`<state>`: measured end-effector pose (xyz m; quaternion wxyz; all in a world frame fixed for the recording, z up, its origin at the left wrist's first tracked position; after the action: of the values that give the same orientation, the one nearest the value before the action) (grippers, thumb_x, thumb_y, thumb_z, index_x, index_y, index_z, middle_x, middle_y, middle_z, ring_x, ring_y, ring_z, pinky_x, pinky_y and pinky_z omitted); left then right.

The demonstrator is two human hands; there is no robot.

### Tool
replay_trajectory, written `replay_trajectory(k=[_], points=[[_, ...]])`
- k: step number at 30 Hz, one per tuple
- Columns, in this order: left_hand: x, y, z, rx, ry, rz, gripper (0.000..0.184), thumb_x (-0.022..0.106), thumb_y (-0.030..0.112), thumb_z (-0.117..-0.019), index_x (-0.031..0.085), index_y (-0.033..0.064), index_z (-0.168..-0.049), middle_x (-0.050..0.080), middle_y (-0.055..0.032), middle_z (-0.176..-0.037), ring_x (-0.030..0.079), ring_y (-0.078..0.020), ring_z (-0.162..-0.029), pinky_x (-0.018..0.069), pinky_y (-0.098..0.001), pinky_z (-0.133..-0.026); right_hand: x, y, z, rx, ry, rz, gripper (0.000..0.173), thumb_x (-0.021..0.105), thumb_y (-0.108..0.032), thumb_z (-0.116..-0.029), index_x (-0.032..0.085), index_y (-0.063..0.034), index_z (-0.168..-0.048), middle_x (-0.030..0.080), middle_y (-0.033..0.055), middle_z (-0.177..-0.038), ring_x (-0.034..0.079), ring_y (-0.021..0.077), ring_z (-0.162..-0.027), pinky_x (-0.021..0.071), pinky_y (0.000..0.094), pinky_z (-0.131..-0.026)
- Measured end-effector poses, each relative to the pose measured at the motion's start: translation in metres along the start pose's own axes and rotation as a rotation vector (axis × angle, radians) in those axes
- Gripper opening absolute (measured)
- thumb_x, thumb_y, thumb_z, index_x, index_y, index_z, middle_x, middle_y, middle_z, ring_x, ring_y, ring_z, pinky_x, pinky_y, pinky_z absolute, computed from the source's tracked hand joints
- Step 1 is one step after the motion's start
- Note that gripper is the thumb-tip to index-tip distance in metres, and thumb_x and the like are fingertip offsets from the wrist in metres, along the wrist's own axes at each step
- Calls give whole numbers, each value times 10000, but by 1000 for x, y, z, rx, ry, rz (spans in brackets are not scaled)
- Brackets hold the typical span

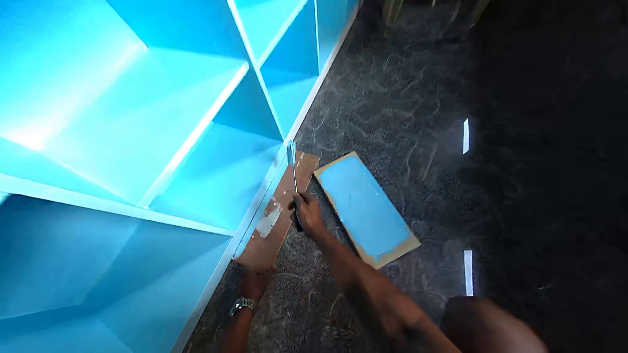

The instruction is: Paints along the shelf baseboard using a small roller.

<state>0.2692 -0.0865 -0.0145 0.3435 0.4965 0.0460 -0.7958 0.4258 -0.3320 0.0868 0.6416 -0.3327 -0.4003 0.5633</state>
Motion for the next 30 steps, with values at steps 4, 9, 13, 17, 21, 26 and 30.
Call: replay_trajectory(k=[4, 9, 13, 17, 21, 26, 30], points=[[-20, 37, 28, 46, -81, 45, 870, 790, 480, -869, 469, -87, -1444, 586, -299, -1371, 564, -407, -1311, 425, -562, -1135, -77, -35, 34, -121, 41, 91, 292, 558, -237, -1068, 652, -7, -1222, 705, 116, -905, 615, 172, -584, 546, 344, -543], [1, 142, 57, 167, -353, 128, 548, 741, 272, -928, 553, -57, -1324, 681, -234, -1170, 692, -334, -1049, 564, -514, -938, -166, -101, 47, -226, 35, 158, 308, 545, -256, -1082, 593, -54, -1310, 690, 100, -925, 565, 150, -521, 511, 317, -465], [47, 218, 67, 14, -564, 616, 508, 560, 67, -1012, 366, -43, -1469, 625, -237, -1205, 673, -266, -986, 570, -398, -864, -230, -134, 64, -280, 35, 263, 284, 554, -237, -1081, 603, -82, -1313, 713, 70, -929, 546, 122, -476, 486, 276, -412], [84, 252, 46, -151, -582, 846, 417, 500, 46, -1005, 435, -49, -1406, 597, -240, -1240, 666, -277, -975, 576, -401, -832, -288, -140, 90, -252, 118, 426, 272, 583, -201, -1051, 644, -77, -1285, 717, 73, -894, 585, 149, -495, 529, 310, -445], [120, 256, 39, -220, -563, 942, 334, 504, 61, -999, 515, -58, -1311, 618, -233, -1229, 667, -266, -986, 573, -395, -829, -339, -130, 131, -266, 204, 525, 292, 592, -226, -1005, 658, -69, -1243, 704, 30, -845, 603, 112, -531, 534, 298, -462], [123, 293, 39, -127, -527, 925, 316, 526, 54, -1025, 521, -78, -1312, 626, -224, -1127, 639, -241, -889, 562, -389, -801, -380, -123, 178, -270, 393, 501, 331, 594, -230, -977, 656, -48, -1245, 705, 2, -831, 582, 81, -510, 503, 255, -426], [132, 351, 10, 9, -531, 894, 192, 551, 28, -1001, 563, -72, -1165, 604, -165, -927, 592, -213, -779, 538, -377, -732, -390, -127, 196, -266, 482, 491, 308, 603, -197, -965, 665, -42, -1224, 716, 8, -835, 605, 86, -536, 519, 261, -448]])
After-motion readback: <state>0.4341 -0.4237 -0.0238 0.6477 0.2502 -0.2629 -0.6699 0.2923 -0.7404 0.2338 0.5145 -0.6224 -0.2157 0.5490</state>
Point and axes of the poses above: each hand's wrist, its own z-axis away from the middle knuckle, its own x-axis out of the palm, y = z × x, the point moved 6 cm from there along -z, towards the middle knuckle
